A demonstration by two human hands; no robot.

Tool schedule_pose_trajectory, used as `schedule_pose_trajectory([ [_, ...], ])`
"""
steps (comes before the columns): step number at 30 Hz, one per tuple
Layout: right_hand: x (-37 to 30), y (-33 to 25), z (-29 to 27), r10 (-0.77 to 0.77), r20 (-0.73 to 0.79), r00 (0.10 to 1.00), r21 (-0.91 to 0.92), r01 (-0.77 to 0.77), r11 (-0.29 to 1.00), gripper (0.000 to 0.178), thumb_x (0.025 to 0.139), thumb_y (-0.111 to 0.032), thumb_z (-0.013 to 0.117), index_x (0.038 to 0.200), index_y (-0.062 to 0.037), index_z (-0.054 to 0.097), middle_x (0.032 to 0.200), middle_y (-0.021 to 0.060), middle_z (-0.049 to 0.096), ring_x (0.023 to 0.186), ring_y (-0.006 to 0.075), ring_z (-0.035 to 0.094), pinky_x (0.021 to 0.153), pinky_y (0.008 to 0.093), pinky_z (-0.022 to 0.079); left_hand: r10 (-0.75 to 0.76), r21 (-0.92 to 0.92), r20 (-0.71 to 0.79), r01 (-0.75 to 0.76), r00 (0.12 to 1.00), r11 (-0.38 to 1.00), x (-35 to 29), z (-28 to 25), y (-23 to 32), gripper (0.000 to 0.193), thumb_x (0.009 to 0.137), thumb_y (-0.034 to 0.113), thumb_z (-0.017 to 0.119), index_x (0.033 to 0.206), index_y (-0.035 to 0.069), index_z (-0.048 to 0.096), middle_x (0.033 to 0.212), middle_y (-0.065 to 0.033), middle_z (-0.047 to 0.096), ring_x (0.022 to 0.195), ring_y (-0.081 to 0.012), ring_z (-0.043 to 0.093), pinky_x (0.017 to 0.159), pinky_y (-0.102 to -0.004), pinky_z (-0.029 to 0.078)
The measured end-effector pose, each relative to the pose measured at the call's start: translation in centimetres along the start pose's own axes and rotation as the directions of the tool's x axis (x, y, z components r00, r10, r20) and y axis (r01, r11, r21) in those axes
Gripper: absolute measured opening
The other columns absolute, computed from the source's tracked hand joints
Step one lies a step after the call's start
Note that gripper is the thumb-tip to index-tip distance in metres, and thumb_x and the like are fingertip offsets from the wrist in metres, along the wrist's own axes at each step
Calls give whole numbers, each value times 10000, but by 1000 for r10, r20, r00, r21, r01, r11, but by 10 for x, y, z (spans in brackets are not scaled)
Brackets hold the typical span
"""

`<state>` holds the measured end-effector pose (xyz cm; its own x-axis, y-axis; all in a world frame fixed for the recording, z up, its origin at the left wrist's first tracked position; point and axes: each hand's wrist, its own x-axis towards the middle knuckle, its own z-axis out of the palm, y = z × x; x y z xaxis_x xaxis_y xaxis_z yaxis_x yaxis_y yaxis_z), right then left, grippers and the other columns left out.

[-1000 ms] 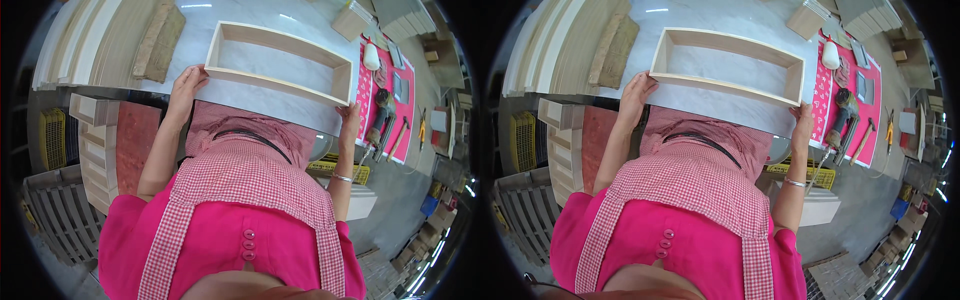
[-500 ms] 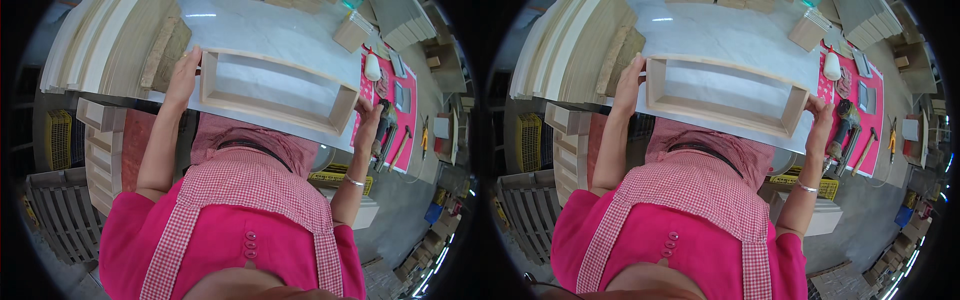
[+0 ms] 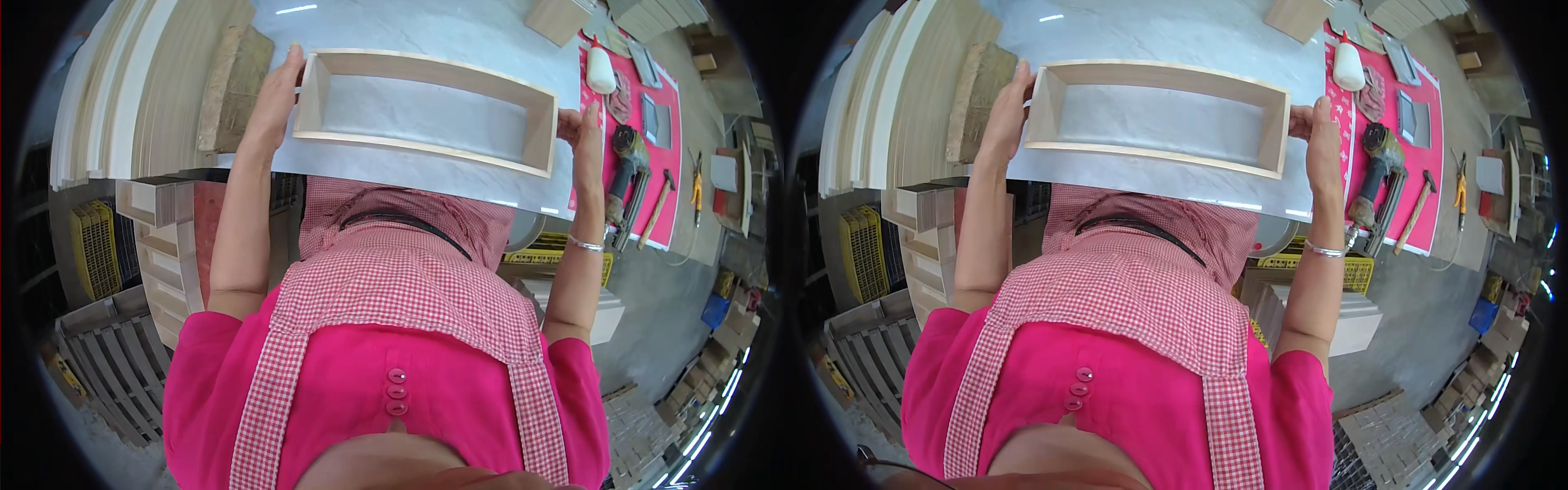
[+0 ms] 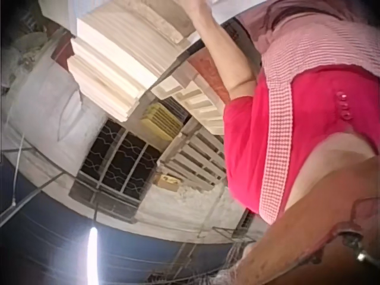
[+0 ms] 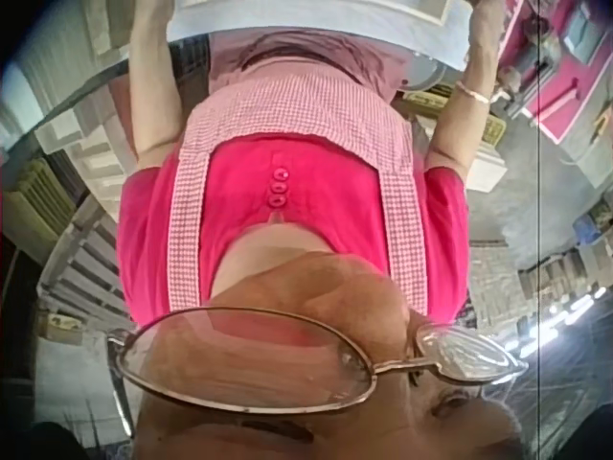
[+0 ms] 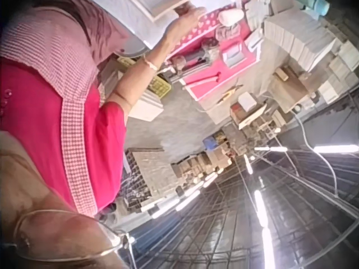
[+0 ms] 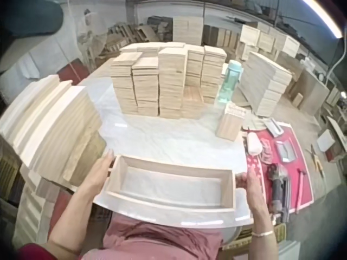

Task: Assemble small wooden pieces into box structures using wood glue and a pneumatic stapler.

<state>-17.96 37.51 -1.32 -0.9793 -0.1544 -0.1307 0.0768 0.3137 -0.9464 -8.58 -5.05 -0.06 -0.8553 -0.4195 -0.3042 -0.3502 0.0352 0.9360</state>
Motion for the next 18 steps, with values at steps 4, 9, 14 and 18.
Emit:
schedule_pose_trajectory([
  [4,32,9,-27,-77,1,997,-145,76,986,692,1037,-575,348,1155,24,673,1023,101,697,990,173,632,919,349,475,104,3,-146,-105,984,994,-1,-8,-7,521,1014,474,527,1114,-21,652,1041,-70,658,1010,-172,589,915,-325,433],
  [9,110,44,-55,-553,-385,739,-769,75,635,660,860,-552,660,1174,29,656,1103,242,661,1062,347,633,931,451,483,195,-125,-299,-241,934,962,-9,-43,-32,335,1013,336,583,938,17,653,943,-46,661,923,-132,594,858,-297,432],
  [14,137,62,-60,-554,-444,705,-882,-233,410,742,748,-586,752,1187,2,635,1104,263,660,1077,402,632,911,499,500,223,-42,-347,-253,911,966,-54,-46,-27,225,990,220,606,842,53,632,889,-48,655,883,-130,592,783,-303,449],
  [18,164,67,-63,-298,-505,810,-796,-304,522,722,731,-571,774,1189,-28,643,1041,255,685,992,406,671,817,505,539,558,381,-16,-511,830,771,-106,8,3,90,857,96,723,894,51,654,951,-95,669,944,-216,629,823,-356,496],
])
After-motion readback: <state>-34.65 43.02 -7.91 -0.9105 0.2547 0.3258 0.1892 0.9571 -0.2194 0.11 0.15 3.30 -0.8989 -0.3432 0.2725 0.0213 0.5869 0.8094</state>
